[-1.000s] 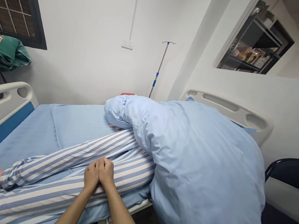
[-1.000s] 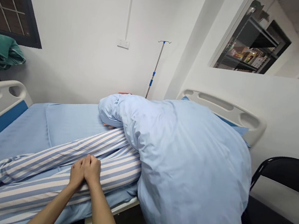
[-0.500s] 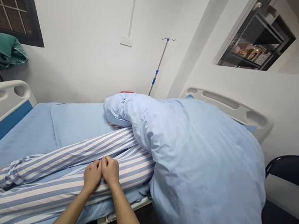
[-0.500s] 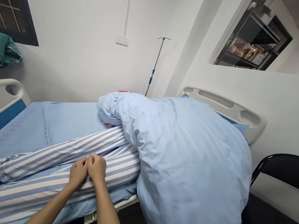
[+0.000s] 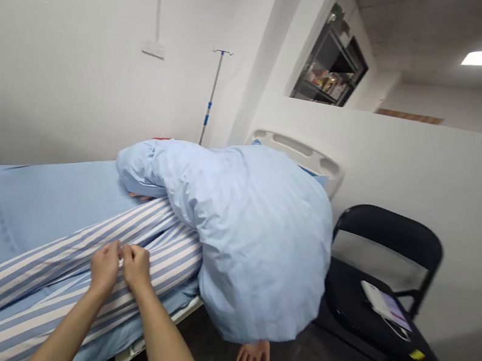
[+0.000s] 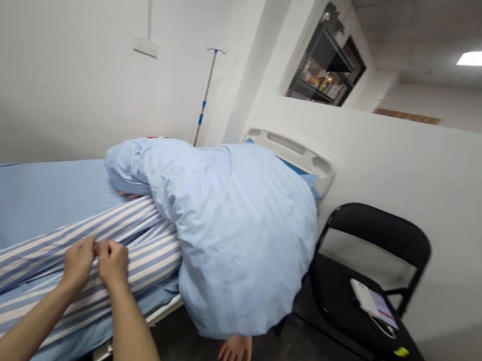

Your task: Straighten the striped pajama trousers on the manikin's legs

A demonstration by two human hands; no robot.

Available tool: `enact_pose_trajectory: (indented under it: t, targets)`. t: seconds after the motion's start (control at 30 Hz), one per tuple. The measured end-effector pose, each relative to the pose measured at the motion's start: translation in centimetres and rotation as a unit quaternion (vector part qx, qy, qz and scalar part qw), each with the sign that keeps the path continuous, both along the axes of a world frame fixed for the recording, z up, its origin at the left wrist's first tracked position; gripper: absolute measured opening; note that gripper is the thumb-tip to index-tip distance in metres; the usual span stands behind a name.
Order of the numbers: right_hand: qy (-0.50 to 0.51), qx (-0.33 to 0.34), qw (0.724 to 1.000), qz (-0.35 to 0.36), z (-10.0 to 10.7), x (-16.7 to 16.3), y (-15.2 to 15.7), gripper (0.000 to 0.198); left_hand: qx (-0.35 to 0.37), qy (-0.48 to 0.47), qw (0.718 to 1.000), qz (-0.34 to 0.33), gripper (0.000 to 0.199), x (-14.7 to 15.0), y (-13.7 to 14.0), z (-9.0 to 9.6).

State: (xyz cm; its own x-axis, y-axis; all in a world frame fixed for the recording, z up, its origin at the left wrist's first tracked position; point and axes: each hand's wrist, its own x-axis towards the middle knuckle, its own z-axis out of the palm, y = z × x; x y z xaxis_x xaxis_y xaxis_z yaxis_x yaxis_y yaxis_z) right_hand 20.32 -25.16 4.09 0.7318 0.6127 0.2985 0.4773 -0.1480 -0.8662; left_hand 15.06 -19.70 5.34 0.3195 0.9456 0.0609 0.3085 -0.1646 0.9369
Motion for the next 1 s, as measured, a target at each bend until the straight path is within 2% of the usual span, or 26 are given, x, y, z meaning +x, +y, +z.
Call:
enact_pose_trajectory:
  t: [0.07,0.2,0.3,0.47,0.67,0.73,0.87,1.0]
  targets:
    - [0.005,-0.004,1.000,-0.005,-0.2,0.1,0.0,0.042,-0.020,0.005,1.000,0.020,0.031,0.3,-0.2,-0.6]
    - [-0.001,-0.024,0.999,-0.027,-0.6,0.2,0.0,0.039,0.087,0.120,0.987,-0.057,0.034,0.0,-0.3,-2.8]
    - [-0.014,-0.034,0.998,-0.045,-0.7,0.2,0.1,0.035,0.114,0.152,0.979,-0.077,0.035,-0.1,0.0,-3.6]
    - [-0.040,-0.075,0.995,-0.045,-0.7,0.4,0.3,0.033,0.118,0.195,0.971,-0.070,0.026,0.2,0.5,-3.2]
    - [-0.120,-0.220,0.967,-0.046,1.1,1.2,0.2,0.029,0.117,0.247,0.959,-0.079,0.024,0.6,0.3,-2.9]
    - [-0.153,-0.241,0.958,-0.030,1.6,1.6,0.3,0.028,0.121,0.259,0.955,-0.080,0.023,0.5,0.2,-2.8]
    - [-0.185,-0.223,0.957,-0.021,1.3,2.3,0.0,0.025,0.144,0.240,0.955,-0.102,0.031,0.4,-0.1,-2.5]
    - [-0.165,-0.181,0.968,-0.045,-0.1,2.6,-0.6,0.034,0.149,0.212,0.962,-0.088,0.035,0.4,-0.6,-2.2]
